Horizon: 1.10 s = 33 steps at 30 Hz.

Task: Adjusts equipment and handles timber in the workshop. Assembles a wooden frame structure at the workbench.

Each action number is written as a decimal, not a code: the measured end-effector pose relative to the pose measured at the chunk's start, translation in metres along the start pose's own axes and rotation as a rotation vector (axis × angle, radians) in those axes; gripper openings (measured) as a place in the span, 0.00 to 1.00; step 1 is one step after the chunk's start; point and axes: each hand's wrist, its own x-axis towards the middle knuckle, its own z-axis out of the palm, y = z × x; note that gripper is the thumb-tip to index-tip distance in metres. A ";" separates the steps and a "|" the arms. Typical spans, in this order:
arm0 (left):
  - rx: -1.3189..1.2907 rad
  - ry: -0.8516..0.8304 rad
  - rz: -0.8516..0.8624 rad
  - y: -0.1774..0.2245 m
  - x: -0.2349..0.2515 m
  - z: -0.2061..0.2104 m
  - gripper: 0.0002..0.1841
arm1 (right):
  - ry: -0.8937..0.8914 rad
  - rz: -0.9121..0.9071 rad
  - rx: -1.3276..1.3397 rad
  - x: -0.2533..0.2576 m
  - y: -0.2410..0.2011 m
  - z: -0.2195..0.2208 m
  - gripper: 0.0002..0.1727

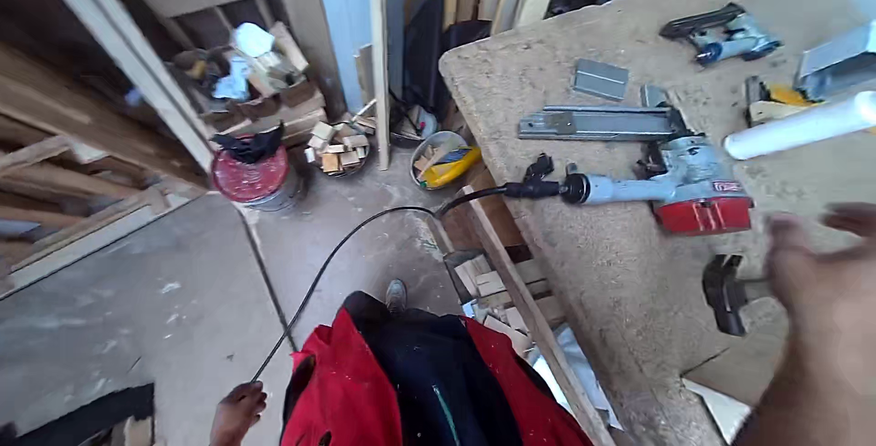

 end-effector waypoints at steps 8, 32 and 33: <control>0.560 -0.374 0.378 0.303 0.175 0.133 0.18 | -0.097 -0.336 0.140 0.119 -0.237 0.112 0.29; 0.999 -0.968 0.488 0.682 0.269 0.520 0.18 | -0.252 -0.202 0.138 0.303 -0.300 0.332 0.12; 1.007 -0.959 0.472 0.681 0.273 0.526 0.18 | -0.277 -0.190 0.136 0.301 -0.298 0.332 0.13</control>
